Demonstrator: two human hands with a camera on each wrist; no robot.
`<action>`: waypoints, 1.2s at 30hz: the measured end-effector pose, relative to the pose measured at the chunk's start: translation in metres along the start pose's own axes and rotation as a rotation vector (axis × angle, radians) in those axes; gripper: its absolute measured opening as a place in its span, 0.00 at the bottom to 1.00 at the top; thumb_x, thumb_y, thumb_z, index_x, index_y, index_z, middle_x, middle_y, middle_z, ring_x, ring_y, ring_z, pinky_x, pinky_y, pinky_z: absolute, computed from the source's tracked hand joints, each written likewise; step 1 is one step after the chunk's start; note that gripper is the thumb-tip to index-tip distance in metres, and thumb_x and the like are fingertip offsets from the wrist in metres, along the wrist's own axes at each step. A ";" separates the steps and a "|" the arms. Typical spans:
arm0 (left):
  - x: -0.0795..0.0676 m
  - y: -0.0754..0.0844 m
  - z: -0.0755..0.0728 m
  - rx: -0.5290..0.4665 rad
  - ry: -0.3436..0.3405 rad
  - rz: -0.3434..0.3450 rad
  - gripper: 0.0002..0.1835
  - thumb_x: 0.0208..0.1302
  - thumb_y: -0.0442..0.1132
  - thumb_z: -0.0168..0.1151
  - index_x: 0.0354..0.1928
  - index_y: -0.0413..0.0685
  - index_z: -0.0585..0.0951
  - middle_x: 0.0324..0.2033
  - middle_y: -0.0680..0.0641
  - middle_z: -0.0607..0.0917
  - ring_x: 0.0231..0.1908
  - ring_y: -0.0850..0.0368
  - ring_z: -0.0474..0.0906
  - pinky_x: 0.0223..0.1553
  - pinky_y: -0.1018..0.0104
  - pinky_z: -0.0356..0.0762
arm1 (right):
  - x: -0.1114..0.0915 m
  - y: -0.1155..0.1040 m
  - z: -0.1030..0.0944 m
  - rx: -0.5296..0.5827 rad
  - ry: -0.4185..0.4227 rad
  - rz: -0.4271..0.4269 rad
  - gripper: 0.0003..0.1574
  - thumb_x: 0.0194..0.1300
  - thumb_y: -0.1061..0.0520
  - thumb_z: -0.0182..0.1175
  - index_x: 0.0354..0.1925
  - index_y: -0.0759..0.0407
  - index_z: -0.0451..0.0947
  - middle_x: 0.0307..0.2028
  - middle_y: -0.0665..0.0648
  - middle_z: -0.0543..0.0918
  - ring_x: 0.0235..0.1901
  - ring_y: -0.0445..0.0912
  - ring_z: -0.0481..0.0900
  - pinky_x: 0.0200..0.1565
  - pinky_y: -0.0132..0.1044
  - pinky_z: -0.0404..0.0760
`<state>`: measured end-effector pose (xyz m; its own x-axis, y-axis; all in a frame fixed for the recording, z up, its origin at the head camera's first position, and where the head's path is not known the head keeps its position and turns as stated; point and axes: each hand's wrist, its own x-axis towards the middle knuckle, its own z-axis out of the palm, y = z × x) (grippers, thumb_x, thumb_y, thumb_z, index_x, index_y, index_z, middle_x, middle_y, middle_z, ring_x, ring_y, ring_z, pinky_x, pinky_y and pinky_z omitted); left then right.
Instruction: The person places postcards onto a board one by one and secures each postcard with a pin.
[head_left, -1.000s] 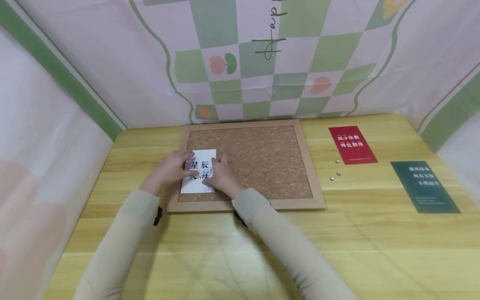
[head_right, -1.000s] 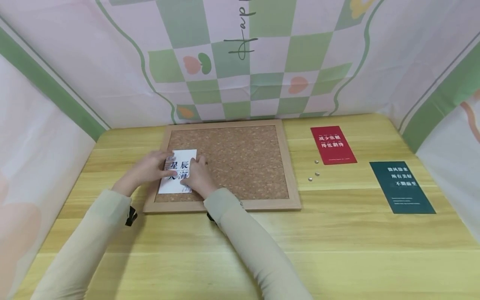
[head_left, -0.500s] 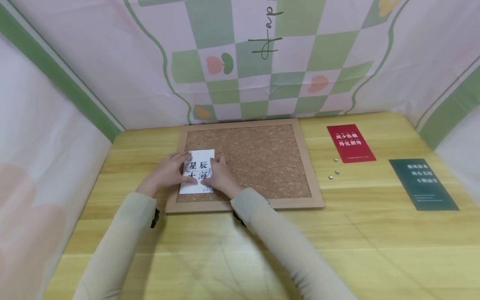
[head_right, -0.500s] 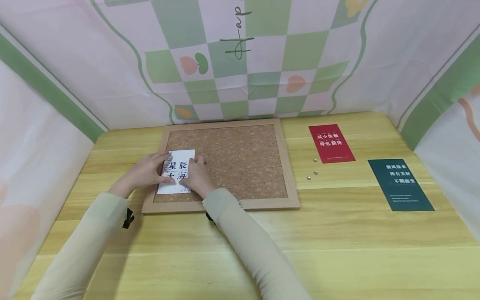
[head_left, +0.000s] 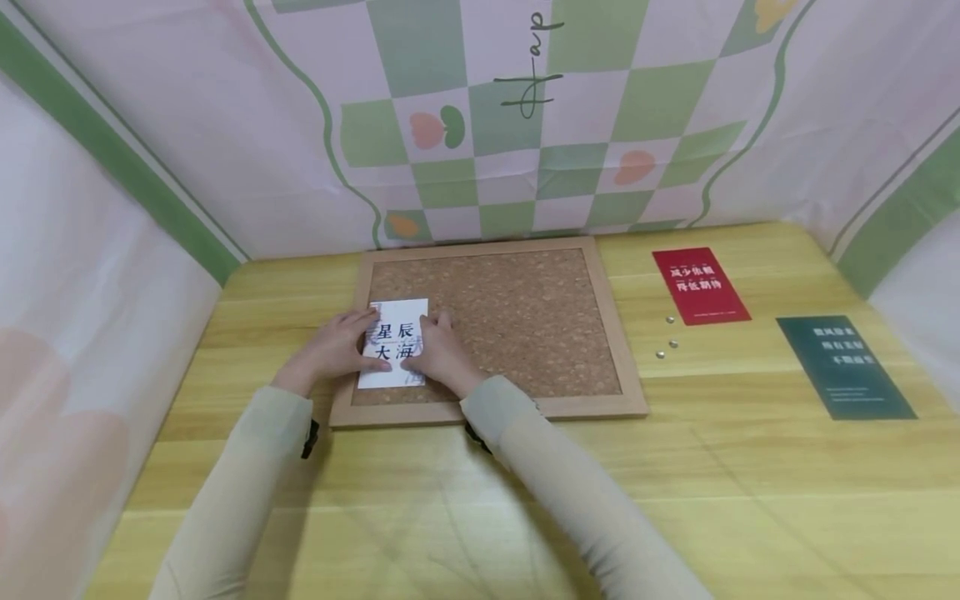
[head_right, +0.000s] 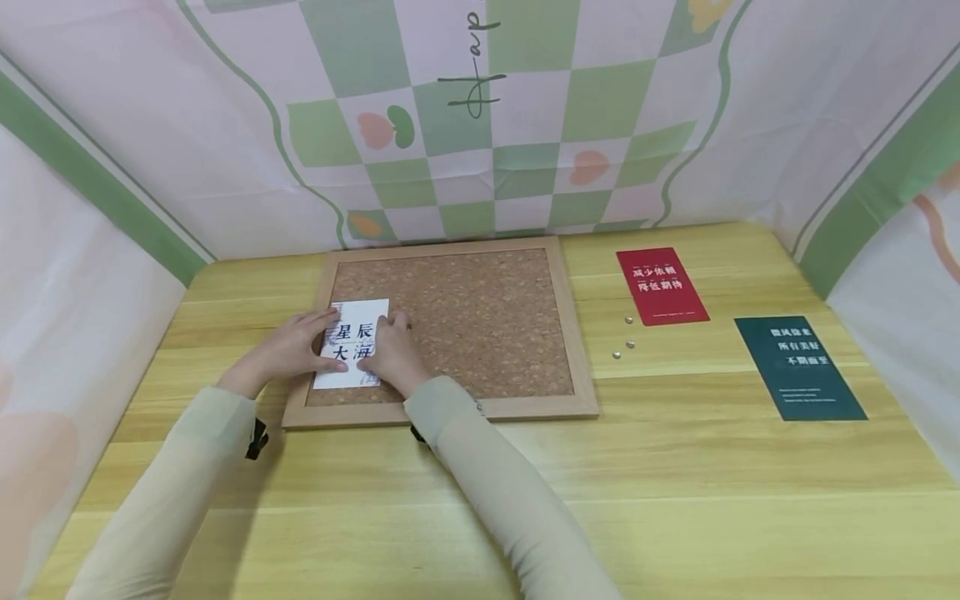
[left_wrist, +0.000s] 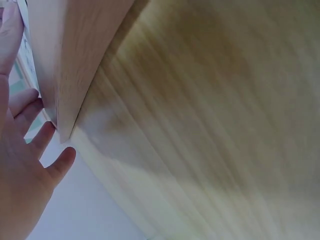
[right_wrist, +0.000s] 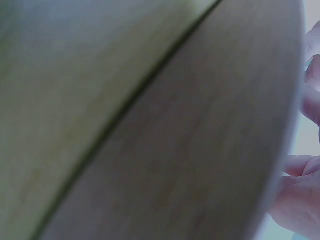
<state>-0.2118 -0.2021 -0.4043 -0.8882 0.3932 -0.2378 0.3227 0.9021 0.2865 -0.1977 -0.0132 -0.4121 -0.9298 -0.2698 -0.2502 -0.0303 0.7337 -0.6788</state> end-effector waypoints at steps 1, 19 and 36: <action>0.000 0.000 0.000 -0.001 -0.004 -0.005 0.52 0.53 0.60 0.67 0.72 0.40 0.56 0.72 0.35 0.56 0.70 0.32 0.52 0.69 0.35 0.53 | 0.000 0.000 0.000 -0.001 0.002 -0.002 0.53 0.58 0.52 0.68 0.72 0.67 0.52 0.68 0.68 0.56 0.66 0.58 0.65 0.67 0.45 0.69; 0.005 -0.002 -0.007 0.001 -0.040 -0.003 0.47 0.55 0.56 0.67 0.71 0.41 0.59 0.72 0.36 0.59 0.70 0.32 0.53 0.69 0.35 0.50 | 0.000 0.000 0.000 -0.039 -0.003 0.011 0.54 0.58 0.51 0.68 0.72 0.65 0.52 0.69 0.66 0.56 0.65 0.58 0.67 0.67 0.44 0.70; 0.006 0.001 -0.010 0.023 -0.063 -0.008 0.46 0.55 0.56 0.67 0.70 0.40 0.61 0.72 0.36 0.57 0.70 0.31 0.53 0.69 0.37 0.54 | 0.007 0.005 -0.005 0.187 0.024 0.037 0.41 0.63 0.55 0.62 0.68 0.69 0.60 0.69 0.69 0.59 0.69 0.59 0.61 0.70 0.48 0.64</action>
<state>-0.2201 -0.2005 -0.3964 -0.8686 0.3961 -0.2978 0.3242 0.9087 0.2630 -0.2063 -0.0081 -0.4142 -0.9375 -0.2285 -0.2623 0.0705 0.6136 -0.7864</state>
